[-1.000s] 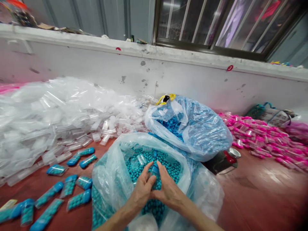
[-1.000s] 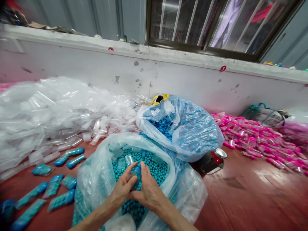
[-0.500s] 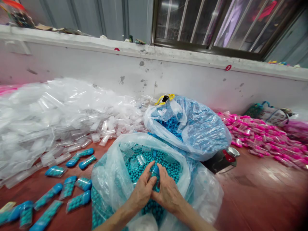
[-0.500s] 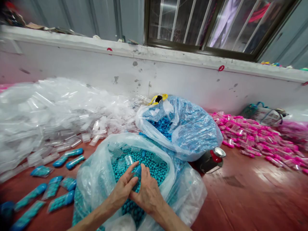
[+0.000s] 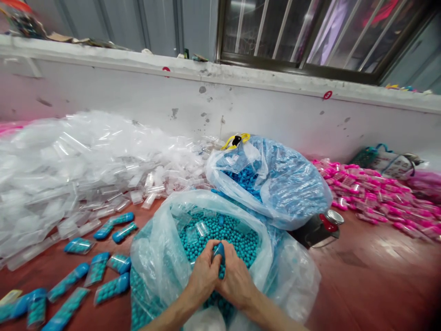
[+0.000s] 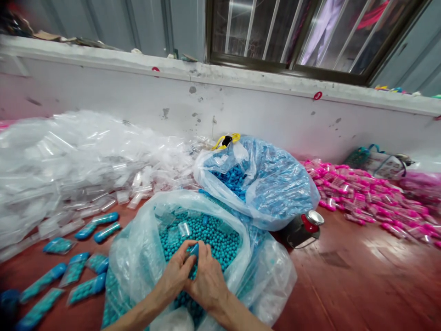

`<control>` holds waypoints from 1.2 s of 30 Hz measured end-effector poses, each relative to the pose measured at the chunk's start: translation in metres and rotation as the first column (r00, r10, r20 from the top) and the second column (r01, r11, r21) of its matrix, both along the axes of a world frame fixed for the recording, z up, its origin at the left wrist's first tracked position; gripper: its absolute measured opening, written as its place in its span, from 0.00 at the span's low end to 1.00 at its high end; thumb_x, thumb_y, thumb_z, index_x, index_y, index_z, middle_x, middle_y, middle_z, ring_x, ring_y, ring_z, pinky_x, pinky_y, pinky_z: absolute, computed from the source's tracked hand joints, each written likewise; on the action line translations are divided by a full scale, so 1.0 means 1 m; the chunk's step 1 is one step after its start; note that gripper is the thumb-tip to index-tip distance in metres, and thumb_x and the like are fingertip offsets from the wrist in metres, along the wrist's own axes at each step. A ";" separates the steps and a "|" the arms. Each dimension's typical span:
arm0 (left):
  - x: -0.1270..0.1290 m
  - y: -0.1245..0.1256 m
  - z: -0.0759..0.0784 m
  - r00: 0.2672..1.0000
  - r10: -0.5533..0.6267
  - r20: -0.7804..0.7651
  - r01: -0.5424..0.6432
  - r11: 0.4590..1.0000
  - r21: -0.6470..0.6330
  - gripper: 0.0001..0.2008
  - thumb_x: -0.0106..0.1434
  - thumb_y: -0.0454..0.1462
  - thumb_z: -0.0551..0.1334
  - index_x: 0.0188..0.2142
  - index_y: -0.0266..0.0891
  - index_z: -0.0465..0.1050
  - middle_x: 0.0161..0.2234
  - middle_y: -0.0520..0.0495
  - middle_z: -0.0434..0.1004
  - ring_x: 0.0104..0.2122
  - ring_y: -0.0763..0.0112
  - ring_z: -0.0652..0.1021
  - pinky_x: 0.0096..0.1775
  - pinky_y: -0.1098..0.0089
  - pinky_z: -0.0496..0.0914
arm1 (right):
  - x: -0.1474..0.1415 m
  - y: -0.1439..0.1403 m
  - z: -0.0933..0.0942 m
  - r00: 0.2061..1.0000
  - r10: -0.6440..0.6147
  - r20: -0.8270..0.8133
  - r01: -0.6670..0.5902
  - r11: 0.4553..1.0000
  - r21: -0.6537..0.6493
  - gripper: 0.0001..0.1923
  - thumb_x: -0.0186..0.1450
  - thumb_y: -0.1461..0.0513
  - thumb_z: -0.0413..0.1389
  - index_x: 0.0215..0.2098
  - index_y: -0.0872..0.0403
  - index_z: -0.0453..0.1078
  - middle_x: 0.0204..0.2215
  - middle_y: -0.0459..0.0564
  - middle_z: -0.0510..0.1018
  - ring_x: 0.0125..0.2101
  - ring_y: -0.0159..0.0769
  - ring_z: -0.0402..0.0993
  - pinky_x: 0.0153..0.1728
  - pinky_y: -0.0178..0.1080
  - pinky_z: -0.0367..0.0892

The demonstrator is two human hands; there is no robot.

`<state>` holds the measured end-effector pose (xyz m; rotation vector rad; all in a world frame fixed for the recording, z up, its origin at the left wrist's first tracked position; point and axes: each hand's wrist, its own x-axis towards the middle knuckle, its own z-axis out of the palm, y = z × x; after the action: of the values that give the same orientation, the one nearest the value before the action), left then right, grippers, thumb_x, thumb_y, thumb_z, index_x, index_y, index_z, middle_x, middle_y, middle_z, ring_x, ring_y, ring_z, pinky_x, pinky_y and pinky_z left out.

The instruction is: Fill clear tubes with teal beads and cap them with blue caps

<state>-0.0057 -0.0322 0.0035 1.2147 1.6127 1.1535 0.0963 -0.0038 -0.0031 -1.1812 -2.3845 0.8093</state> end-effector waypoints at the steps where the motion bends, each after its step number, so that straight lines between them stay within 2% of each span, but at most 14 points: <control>1: -0.005 -0.001 0.002 0.997 -0.025 -0.075 0.023 0.999 -0.028 0.13 0.56 0.35 0.49 0.41 0.38 0.64 0.23 0.53 0.67 0.24 0.72 0.68 0.30 0.73 0.62 | 0.002 0.001 0.002 0.998 0.056 0.001 -0.056 0.996 -0.074 0.37 0.52 0.59 0.55 0.56 0.64 0.49 0.48 0.64 0.64 0.44 0.46 0.66 0.43 0.45 0.63; 3: -0.024 -0.006 0.009 0.974 -0.087 -0.212 0.072 0.994 -0.077 0.16 0.57 0.36 0.49 0.44 0.38 0.63 0.21 0.55 0.65 0.22 0.72 0.67 0.27 0.73 0.60 | 0.009 0.005 0.005 0.984 0.173 -0.033 -0.176 0.959 -0.224 0.42 0.54 0.58 0.55 0.61 0.62 0.41 0.50 0.62 0.63 0.40 0.41 0.69 0.41 0.41 0.65; 5: -0.054 -0.014 0.019 0.933 -0.119 -0.341 0.086 0.990 -0.111 0.18 0.58 0.39 0.48 0.48 0.40 0.61 0.21 0.55 0.65 0.22 0.72 0.67 0.27 0.73 0.60 | 0.017 0.016 0.006 0.973 0.227 -0.049 -0.231 0.928 -0.292 0.41 0.56 0.58 0.53 0.62 0.60 0.39 0.50 0.59 0.65 0.36 0.37 0.71 0.39 0.39 0.65; 8: -0.113 -0.035 0.033 0.803 -0.083 -0.591 -0.055 0.976 -0.211 0.21 0.60 0.42 0.46 0.52 0.43 0.60 0.22 0.53 0.69 0.25 0.67 0.71 0.30 0.72 0.62 | 0.026 0.040 0.005 0.975 0.198 0.097 -0.182 0.971 -0.157 0.28 0.60 0.60 0.49 0.57 0.60 0.53 0.47 0.58 0.69 0.42 0.40 0.68 0.43 0.40 0.62; 9: -0.132 -0.042 0.037 0.726 -0.047 -0.686 -0.152 0.962 -0.227 0.21 0.60 0.42 0.46 0.51 0.44 0.60 0.27 0.51 0.72 0.29 0.65 0.73 0.33 0.70 0.63 | 0.027 0.049 0.004 0.970 0.171 0.170 -0.160 0.984 -0.078 0.23 0.61 0.61 0.48 0.54 0.59 0.58 0.45 0.58 0.70 0.44 0.41 0.67 0.44 0.40 0.61; 11: -0.159 -0.055 0.041 0.493 0.024 -0.870 -0.353 0.919 -0.175 0.22 0.60 0.41 0.47 0.53 0.43 0.59 0.37 0.46 0.74 0.35 0.60 0.73 0.36 0.66 0.63 | 0.025 0.065 0.004 0.947 0.115 0.300 -0.140 0.988 0.063 0.17 0.62 0.64 0.45 0.50 0.56 0.63 0.42 0.56 0.71 0.43 0.41 0.68 0.42 0.39 0.62; 13: -0.167 -0.060 0.042 0.271 0.067 -0.960 -0.441 0.895 -0.062 0.22 0.61 0.40 0.46 0.54 0.39 0.59 0.41 0.43 0.72 0.38 0.57 0.72 0.39 0.63 0.63 | 0.016 0.078 0.004 0.915 0.075 0.397 -0.153 0.974 0.167 0.16 0.63 0.67 0.42 0.46 0.53 0.64 0.40 0.53 0.71 0.38 0.38 0.70 0.37 0.36 0.64; 14: -0.163 -0.059 0.042 0.214 0.077 -0.974 -0.438 0.899 -0.025 0.21 0.61 0.39 0.45 0.53 0.38 0.59 0.42 0.42 0.72 0.38 0.57 0.72 0.39 0.63 0.63 | 0.010 0.084 0.005 0.897 0.062 0.437 -0.168 0.963 0.209 0.17 0.63 0.69 0.41 0.45 0.52 0.64 0.39 0.52 0.71 0.36 0.37 0.71 0.34 0.36 0.64; 15: -0.155 -0.055 0.042 0.199 0.074 -0.977 -0.411 0.912 -0.015 0.20 0.62 0.37 0.44 0.52 0.38 0.60 0.41 0.41 0.72 0.38 0.59 0.72 0.39 0.64 0.63 | 0.002 0.089 0.005 0.882 0.050 0.469 -0.183 0.952 0.244 0.18 0.62 0.70 0.40 0.45 0.51 0.63 0.40 0.52 0.71 0.35 0.37 0.71 0.33 0.35 0.64; 20: -0.097 -0.003 0.031 0.318 -0.115 -0.941 -0.109 0.982 -0.157 0.18 0.62 0.34 0.45 0.49 0.43 0.64 0.36 0.44 0.73 0.37 0.62 0.72 0.38 0.66 0.63 | -0.032 0.105 0.002 0.849 0.024 0.528 -0.214 0.928 0.304 0.19 0.62 0.71 0.40 0.49 0.55 0.60 0.50 0.60 0.64 0.42 0.45 0.67 0.34 0.41 0.64; 23: -0.079 0.033 0.016 0.410 -0.193 -0.892 -0.082 0.966 -0.246 0.17 0.63 0.39 0.46 0.48 0.40 0.63 0.36 0.42 0.73 0.36 0.58 0.74 0.35 0.64 0.65 | -0.031 0.101 -0.004 0.835 0.063 0.547 -0.254 0.926 0.280 0.16 0.62 0.71 0.40 0.42 0.58 0.65 0.45 0.60 0.68 0.40 0.43 0.67 0.34 0.40 0.63; 26: -0.075 0.056 0.001 0.428 -0.234 -0.873 -0.001 0.966 -0.260 0.16 0.62 0.39 0.48 0.48 0.40 0.62 0.39 0.41 0.71 0.36 0.58 0.74 0.35 0.64 0.65 | -0.013 0.088 -0.007 0.820 0.136 0.556 -0.315 0.918 0.239 0.12 0.62 0.70 0.42 0.34 0.56 0.67 0.39 0.54 0.71 0.37 0.39 0.68 0.34 0.38 0.62; 31: -0.072 0.063 -0.011 0.428 -0.339 -0.838 0.150 0.941 -0.304 0.11 0.59 0.38 0.53 0.41 0.39 0.67 0.38 0.42 0.70 0.36 0.61 0.74 0.36 0.67 0.65 | 0.022 0.070 -0.009 0.834 0.181 0.521 -0.304 0.939 0.161 0.06 0.63 0.64 0.47 0.35 0.53 0.65 0.34 0.46 0.73 0.37 0.33 0.68 0.37 0.34 0.61; 36: -0.069 0.052 -0.012 0.423 -0.443 -0.790 0.273 0.894 -0.355 0.10 0.56 0.33 0.54 0.37 0.39 0.68 0.35 0.42 0.71 0.38 0.60 0.73 0.38 0.66 0.64 | 0.024 0.070 -0.014 0.843 0.065 0.534 -0.177 0.971 0.161 0.09 0.59 0.68 0.50 0.40 0.56 0.63 0.39 0.53 0.71 0.37 0.37 0.70 0.34 0.36 0.63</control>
<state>-0.0750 0.0195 -0.0085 2.0836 1.9074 0.0177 0.1204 0.0662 -0.0176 -1.3011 -2.9223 0.2708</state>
